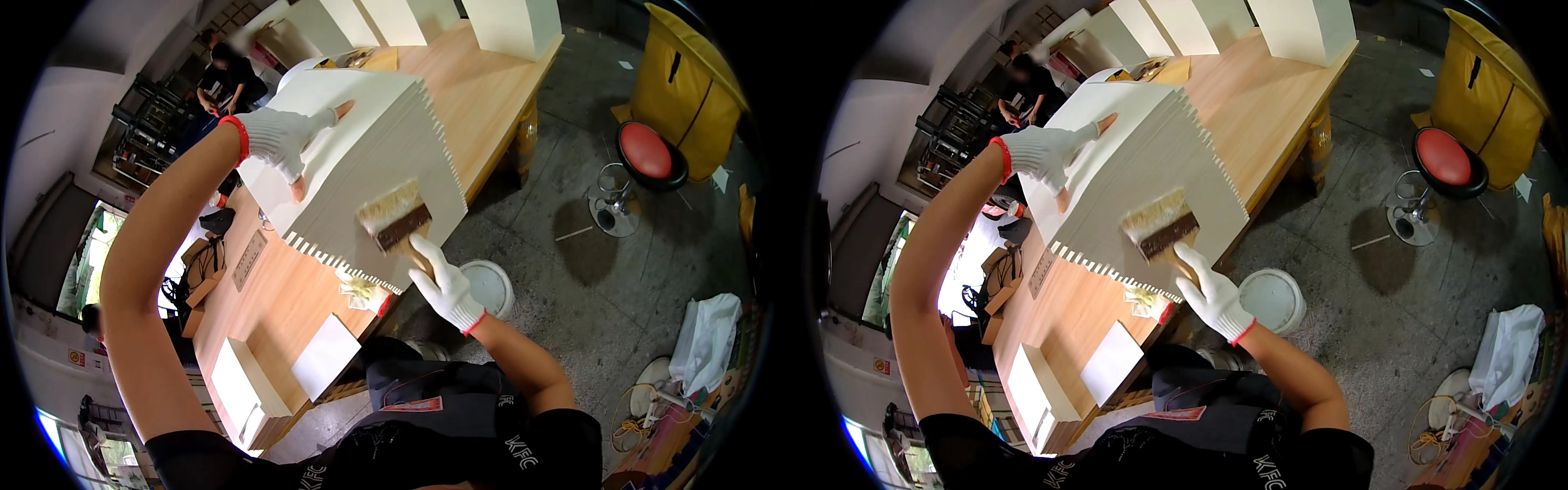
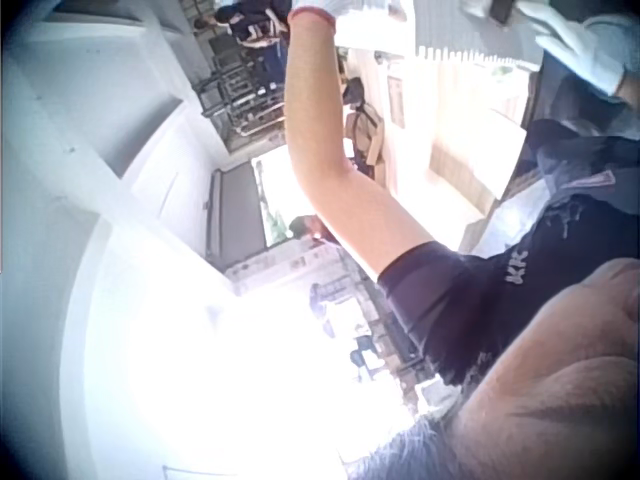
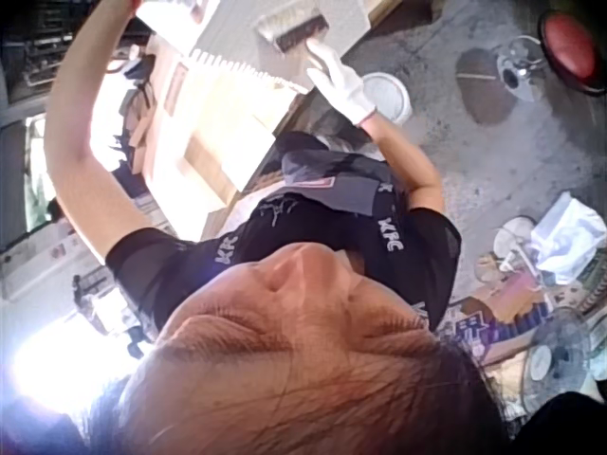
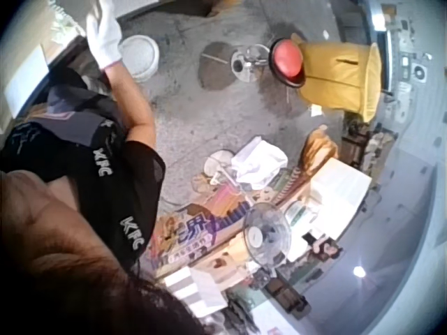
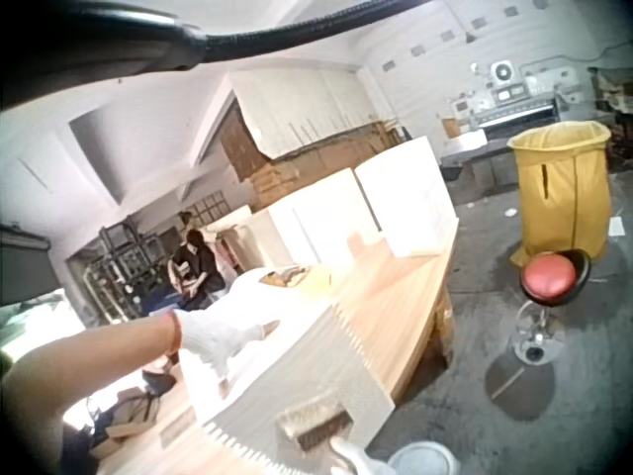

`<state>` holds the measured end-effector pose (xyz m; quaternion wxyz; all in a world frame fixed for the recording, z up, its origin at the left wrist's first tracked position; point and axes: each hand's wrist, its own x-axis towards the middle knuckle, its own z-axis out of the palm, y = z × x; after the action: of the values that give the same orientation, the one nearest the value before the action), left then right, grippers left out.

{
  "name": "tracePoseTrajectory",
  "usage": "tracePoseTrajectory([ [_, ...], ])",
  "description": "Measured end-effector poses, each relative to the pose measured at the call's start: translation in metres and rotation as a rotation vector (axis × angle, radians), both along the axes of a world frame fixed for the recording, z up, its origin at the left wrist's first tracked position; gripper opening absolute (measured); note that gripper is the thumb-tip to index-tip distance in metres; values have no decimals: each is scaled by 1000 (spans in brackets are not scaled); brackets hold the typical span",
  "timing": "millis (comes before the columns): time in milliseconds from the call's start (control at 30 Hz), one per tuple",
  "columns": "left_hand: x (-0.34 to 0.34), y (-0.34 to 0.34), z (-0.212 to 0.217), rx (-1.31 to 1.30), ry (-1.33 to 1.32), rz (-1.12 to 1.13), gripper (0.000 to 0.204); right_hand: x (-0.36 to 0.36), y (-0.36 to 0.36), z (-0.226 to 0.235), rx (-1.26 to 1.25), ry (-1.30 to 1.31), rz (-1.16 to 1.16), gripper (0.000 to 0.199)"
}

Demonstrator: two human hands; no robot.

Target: The person applies a white substance to the edges of a stack of white cardboard sheets using a brush. They then fold the sheets into box shapes and stack them on the table. The process involves repetitive folding and stacking of the cardboard pieces.

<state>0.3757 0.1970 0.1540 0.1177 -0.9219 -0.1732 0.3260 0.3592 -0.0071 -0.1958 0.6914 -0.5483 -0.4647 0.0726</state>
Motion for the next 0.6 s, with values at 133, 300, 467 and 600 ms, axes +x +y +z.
tracePoseTrajectory([
  [133, -10, 12, -7, 52, 24, 16, 156, 34, -1, 35, -25, 176, -141, 56],
  [300, -4, 12, 0, -10, -14, -54, 154, 30, 19, 21, -45, 231, -114, 62],
  [467, -6, 7, -2, 57, 44, -10, 154, 23, -10, 14, -61, 125, -103, 62],
  [600, -6, 9, -1, -7, 18, -12, 155, 50, 25, 33, -71, 474, -85, 64],
])
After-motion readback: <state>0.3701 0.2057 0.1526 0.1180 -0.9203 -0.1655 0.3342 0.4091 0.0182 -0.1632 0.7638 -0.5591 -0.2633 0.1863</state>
